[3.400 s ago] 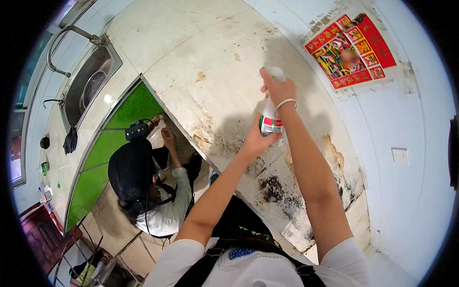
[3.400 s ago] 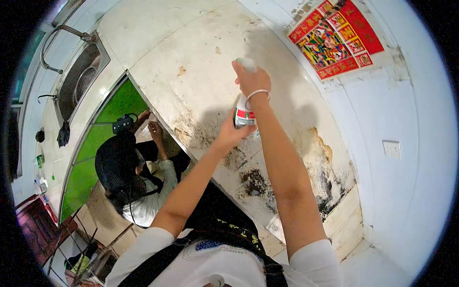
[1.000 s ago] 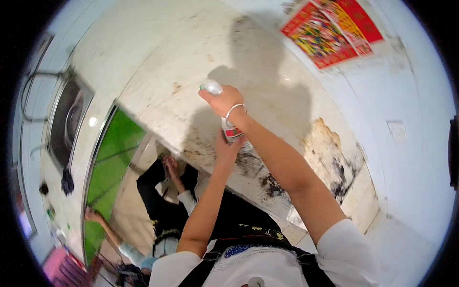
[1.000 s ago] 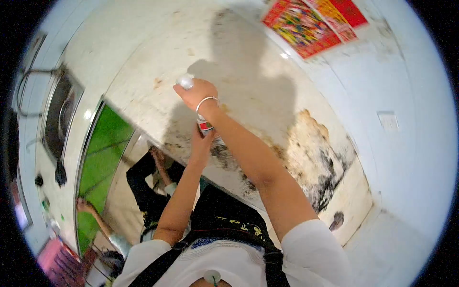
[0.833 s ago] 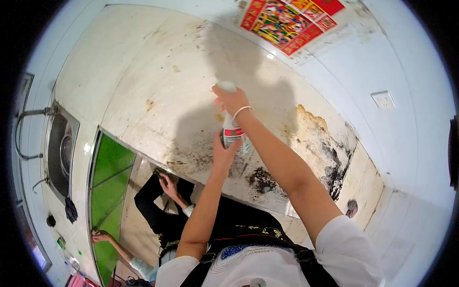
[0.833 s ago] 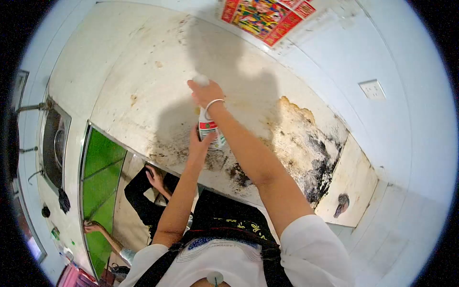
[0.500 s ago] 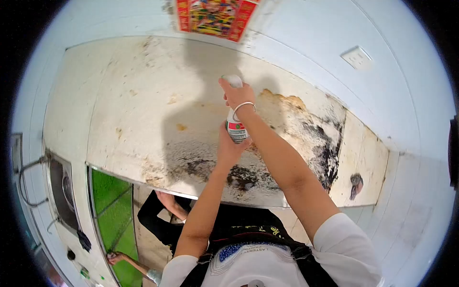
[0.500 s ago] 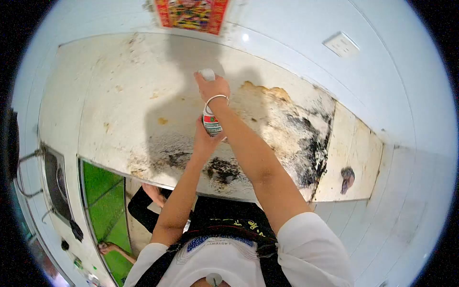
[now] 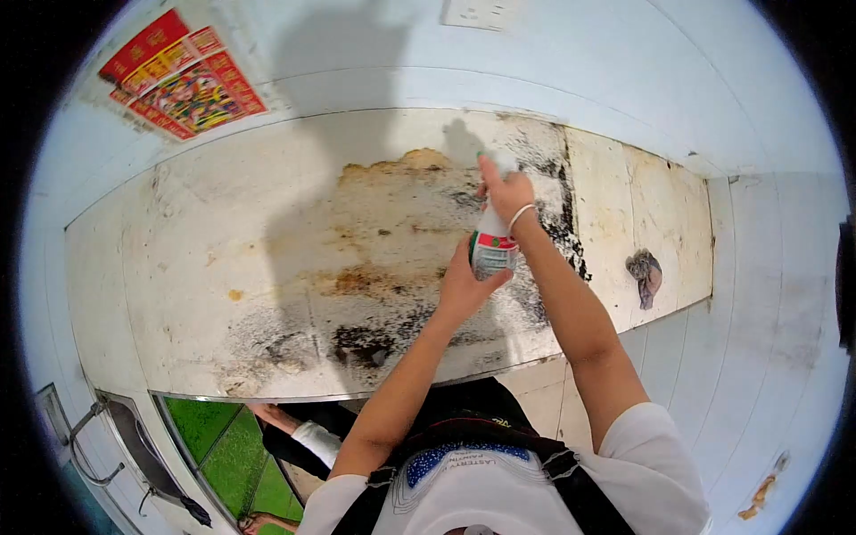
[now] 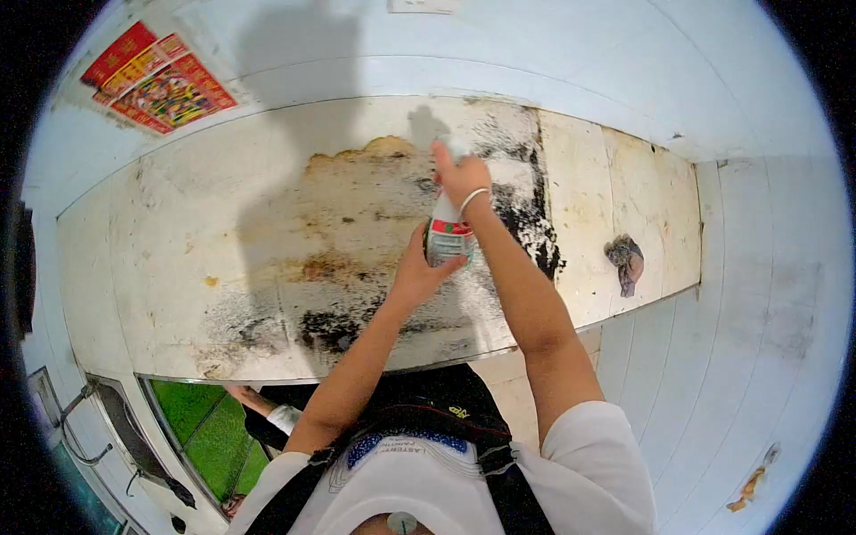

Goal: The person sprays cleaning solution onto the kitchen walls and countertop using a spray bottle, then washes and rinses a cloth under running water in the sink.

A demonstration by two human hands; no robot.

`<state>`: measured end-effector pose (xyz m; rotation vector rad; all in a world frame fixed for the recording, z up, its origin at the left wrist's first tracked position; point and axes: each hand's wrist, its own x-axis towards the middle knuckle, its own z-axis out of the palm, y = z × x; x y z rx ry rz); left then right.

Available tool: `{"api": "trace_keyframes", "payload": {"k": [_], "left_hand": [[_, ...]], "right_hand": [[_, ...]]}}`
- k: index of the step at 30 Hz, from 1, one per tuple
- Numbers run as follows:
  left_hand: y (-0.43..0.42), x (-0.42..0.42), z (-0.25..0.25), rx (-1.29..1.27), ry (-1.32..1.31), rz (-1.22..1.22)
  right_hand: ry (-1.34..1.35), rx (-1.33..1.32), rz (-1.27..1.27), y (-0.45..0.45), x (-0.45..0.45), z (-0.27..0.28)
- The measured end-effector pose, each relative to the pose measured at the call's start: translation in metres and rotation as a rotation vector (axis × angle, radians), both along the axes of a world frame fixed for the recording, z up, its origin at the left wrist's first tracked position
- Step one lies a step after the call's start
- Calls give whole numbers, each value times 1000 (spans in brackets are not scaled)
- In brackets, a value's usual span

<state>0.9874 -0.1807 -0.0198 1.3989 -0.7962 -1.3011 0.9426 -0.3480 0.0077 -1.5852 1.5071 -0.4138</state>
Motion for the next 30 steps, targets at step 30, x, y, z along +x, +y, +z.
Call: {"api": "trace_keyframes", "payload": {"k": [30], "left_hand": [[105,-26,-20,298,174,373]], "right_hand": [[218,-267,554,-132,-23,-3]]}}
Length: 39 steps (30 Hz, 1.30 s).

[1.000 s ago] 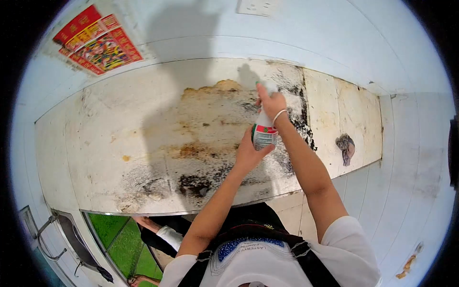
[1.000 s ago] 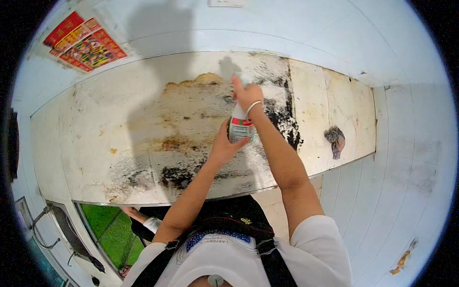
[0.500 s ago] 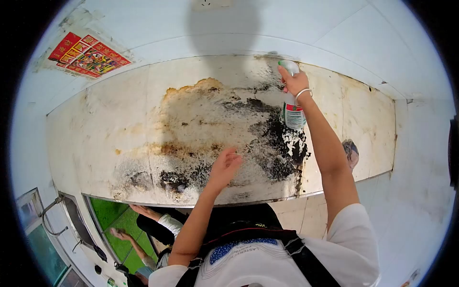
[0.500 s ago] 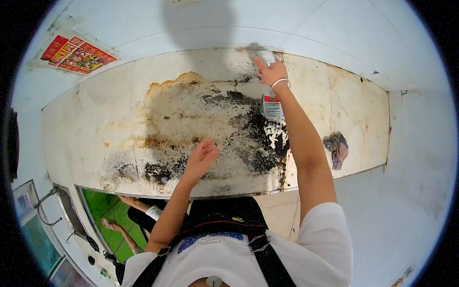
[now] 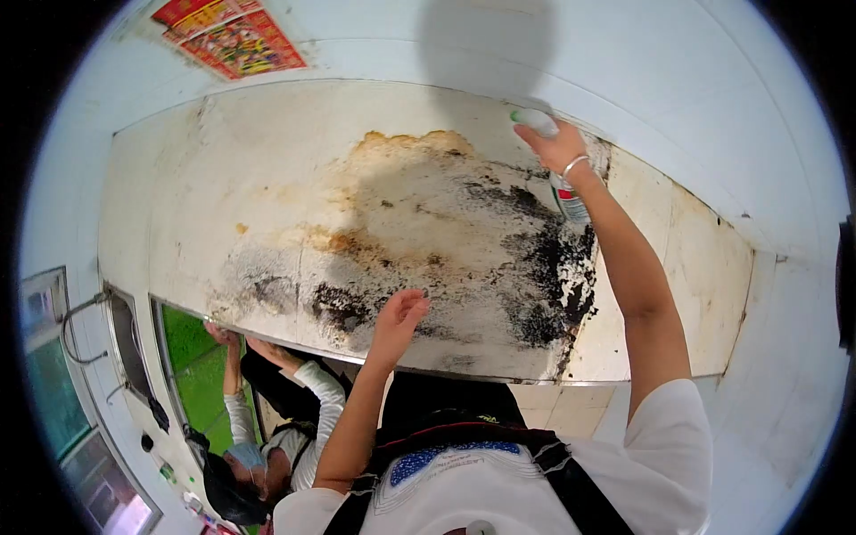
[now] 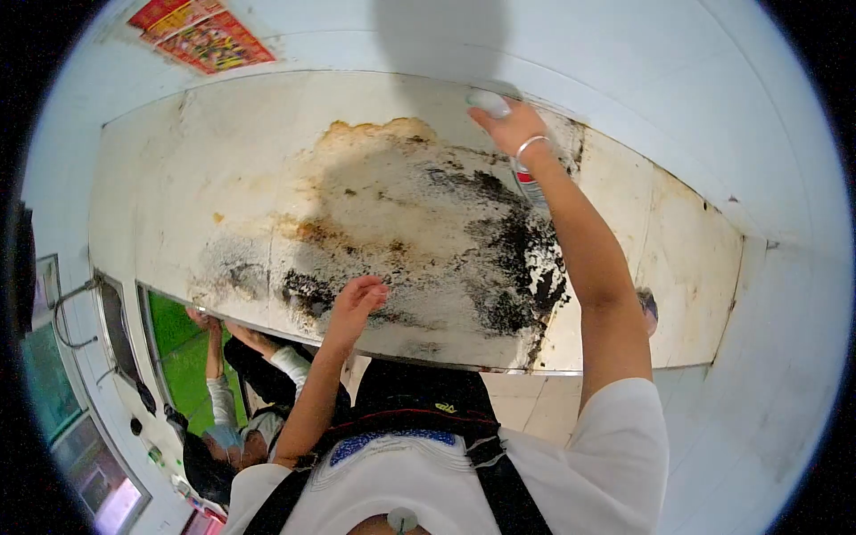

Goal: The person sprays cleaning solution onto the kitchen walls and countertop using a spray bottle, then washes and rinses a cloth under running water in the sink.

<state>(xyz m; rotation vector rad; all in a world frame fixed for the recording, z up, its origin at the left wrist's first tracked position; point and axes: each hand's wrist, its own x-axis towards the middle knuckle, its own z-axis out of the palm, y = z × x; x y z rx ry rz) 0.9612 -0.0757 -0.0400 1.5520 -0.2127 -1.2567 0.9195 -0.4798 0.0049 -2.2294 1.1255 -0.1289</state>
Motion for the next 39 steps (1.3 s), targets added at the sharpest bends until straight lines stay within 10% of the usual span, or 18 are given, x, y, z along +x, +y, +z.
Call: {"api": "trace_keyframes", "payload": {"k": [11,39], "left_hand": [[65,7,4,-42,-13,181],[159,52,10,-38,84,222]], "right_hand": [[-65,38,377,105,106,14],[44,36,65,154,98,73]]}}
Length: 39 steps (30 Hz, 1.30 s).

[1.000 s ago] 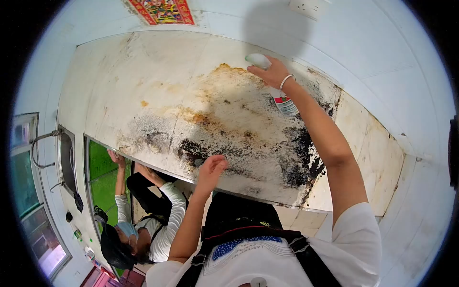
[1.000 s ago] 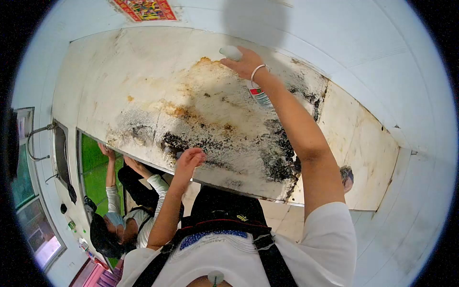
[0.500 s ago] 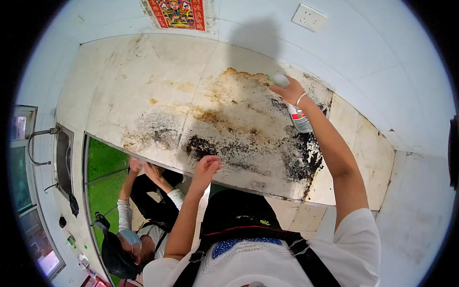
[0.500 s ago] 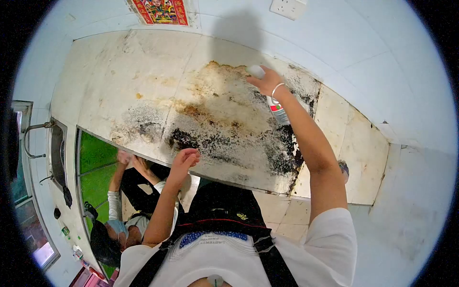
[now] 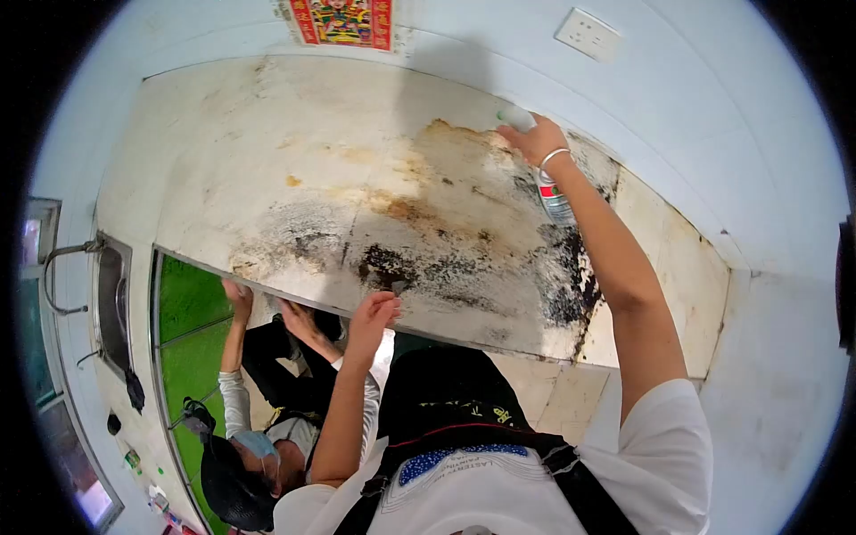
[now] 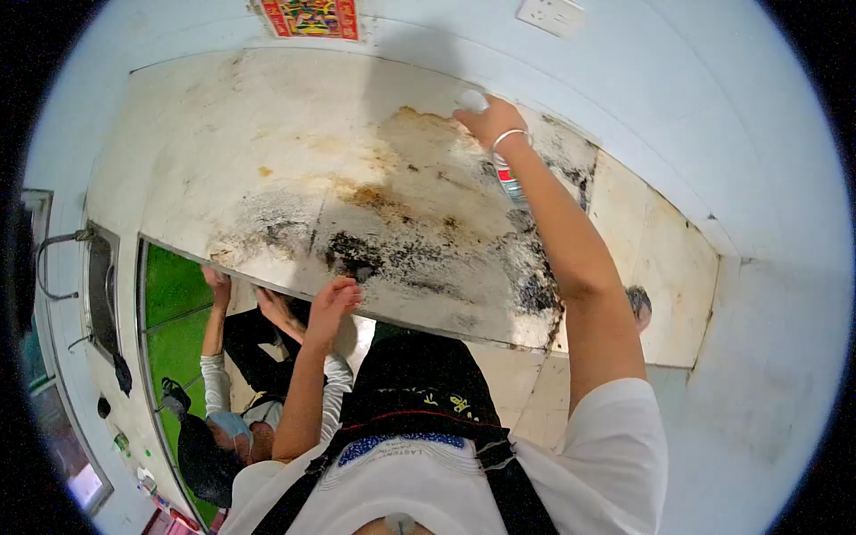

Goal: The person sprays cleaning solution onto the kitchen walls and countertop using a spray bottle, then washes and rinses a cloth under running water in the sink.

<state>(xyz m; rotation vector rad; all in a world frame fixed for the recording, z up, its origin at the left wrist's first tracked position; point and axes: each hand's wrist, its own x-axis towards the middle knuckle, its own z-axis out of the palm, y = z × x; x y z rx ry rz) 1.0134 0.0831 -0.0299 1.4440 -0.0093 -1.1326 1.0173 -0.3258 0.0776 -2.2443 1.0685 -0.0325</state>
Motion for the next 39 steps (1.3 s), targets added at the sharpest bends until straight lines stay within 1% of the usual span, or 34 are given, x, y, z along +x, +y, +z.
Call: {"api": "trace_keyframes", "payload": {"k": [2,3,4,5,7,8,9,10,12,13,14,17,20,22,23,24,25,27,29,32,35,37,39], "left_hand": [[7,2,-10,-19,14,-4],[9,5,-14,-30,12,12],[9,8,-7,-15,-27,-3],[9,8,-5,-22,-30,-17],[8,14,-4,26,-67,-18],[8,13,-9,33,-115,-38],[4,11,-5,32,-115,-49],[-3,9,3,63,-133,-44],[-20,-1,18,95,-155,-56],[-27,-8,17,93,-156,-68],[-37,-20,16,92,-161,-51],[-69,-59,18,139,-146,-34],[-98,-103,21,77,-106,-95],[-117,-135,38,82,-110,-111],[-121,-149,44,71,-115,-128],[-121,-161,41,35,-99,-121],[-119,-173,38,44,-97,-117],[-114,-190,33,26,-46,-76],[-106,-203,29,50,-20,-62],[-92,-214,26,128,-1,-35],[-75,-216,21,109,-10,-38],[-66,-215,19,106,-43,-65],[-57,-214,17,113,-49,-47]], "right_hand": [[25,17,-46,-14,-40,4],[36,13,-68,-27,-65,-6],[-69,-26,-126,-47,-95,-28],[-188,-70,-176,-63,-118,-35],[-256,95,-311,-58,-162,-15],[-226,104,-373,-66,-189,-14],[-190,116,-436,-70,-214,-19],[-192,115,-448,-66,-233,-21],[-48,103,-530,-60,-278,-24],[43,57,-498,-58,-297,-31],[48,94,-506,-58,-321,-38],[40,170,-453,-55,-350,-32],[50,193,-415,-88,-374,-41],[53,201,-393,-106,-385,-50],[0,261,-385,-113,-391,-54],[-53,319,-378,-112,-397,-57],[-48,328,-374,-106,-404,-60],[82,322,-340,-85,-420,-63],[87,332,-335,-62,-445,-79],[162,353,-283,-29,-471,-84],[146,404,-314,-18,-485,-88],[28,310,-367,-13,-486,-85],[-19,269,-414,-8,-483,-80]]}}
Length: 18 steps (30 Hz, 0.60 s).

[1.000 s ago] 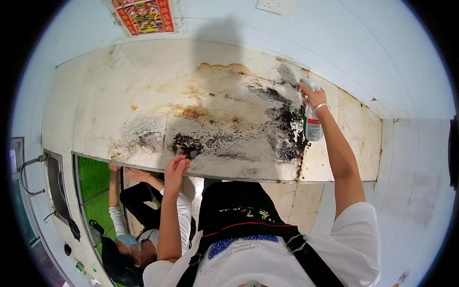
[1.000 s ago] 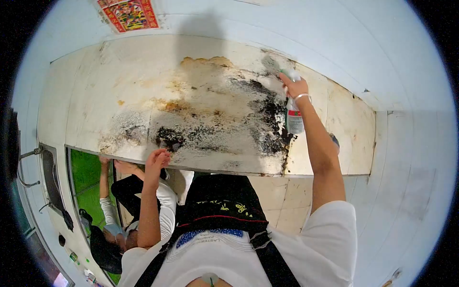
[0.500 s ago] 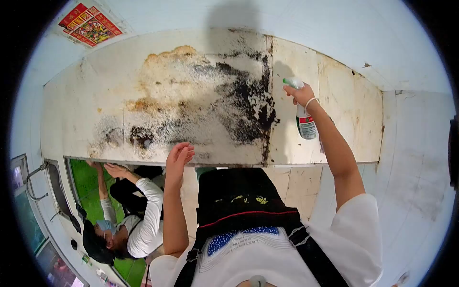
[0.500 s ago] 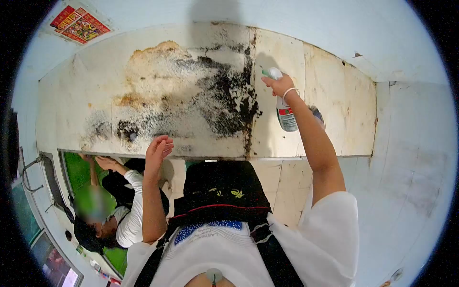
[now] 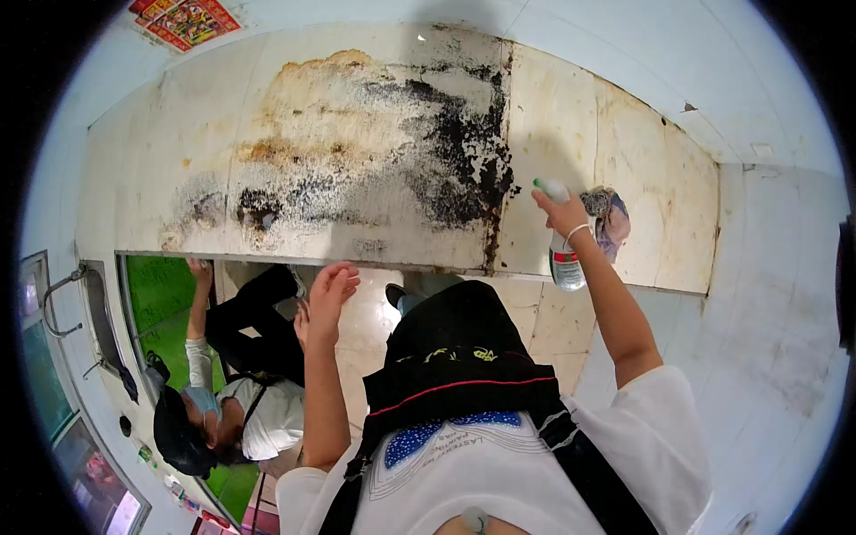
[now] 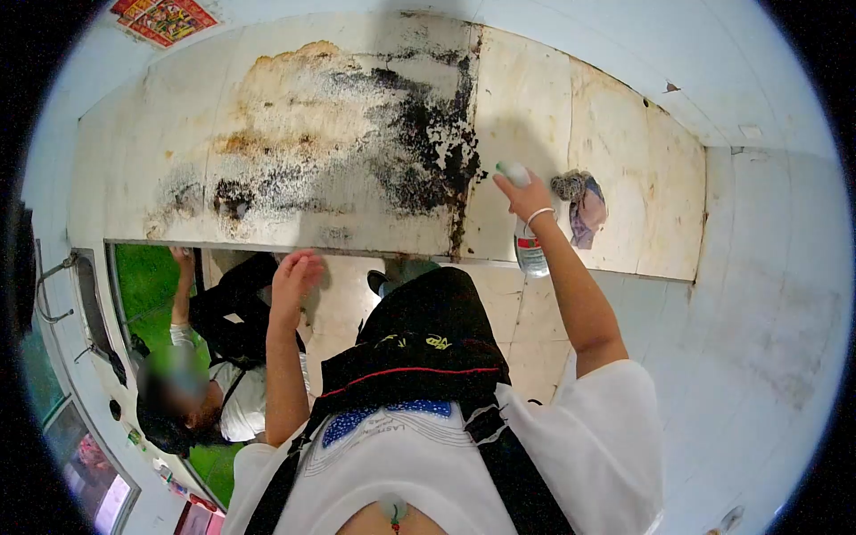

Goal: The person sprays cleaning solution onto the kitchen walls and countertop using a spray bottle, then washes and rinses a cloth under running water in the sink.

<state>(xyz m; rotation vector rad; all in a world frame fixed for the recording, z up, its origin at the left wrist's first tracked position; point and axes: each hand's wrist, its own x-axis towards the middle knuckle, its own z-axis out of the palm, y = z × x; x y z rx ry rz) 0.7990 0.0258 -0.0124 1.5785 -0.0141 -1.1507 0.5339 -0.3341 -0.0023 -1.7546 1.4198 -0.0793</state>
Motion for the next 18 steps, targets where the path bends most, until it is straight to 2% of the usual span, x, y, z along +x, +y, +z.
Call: {"api": "trace_keyframes", "payload": {"k": [2,9,12,14,16,18], "left_hand": [[15,-6,2,8,2,26],[77,-20,1,14,8,58],[102,-22,-8,5,32,91],[114,-22,-10,9,30,113],[122,-21,-8,12,30,135],[127,-19,-8,12,28,158]], "right_hand": [[-22,-47,-42,13,-4,3],[153,-46,2,63,-14,0],[85,-42,-121,65,-8,4],[130,-30,-40,69,7,29],[117,-1,-30,70,12,21],[-41,111,95,76,21,18]]}}
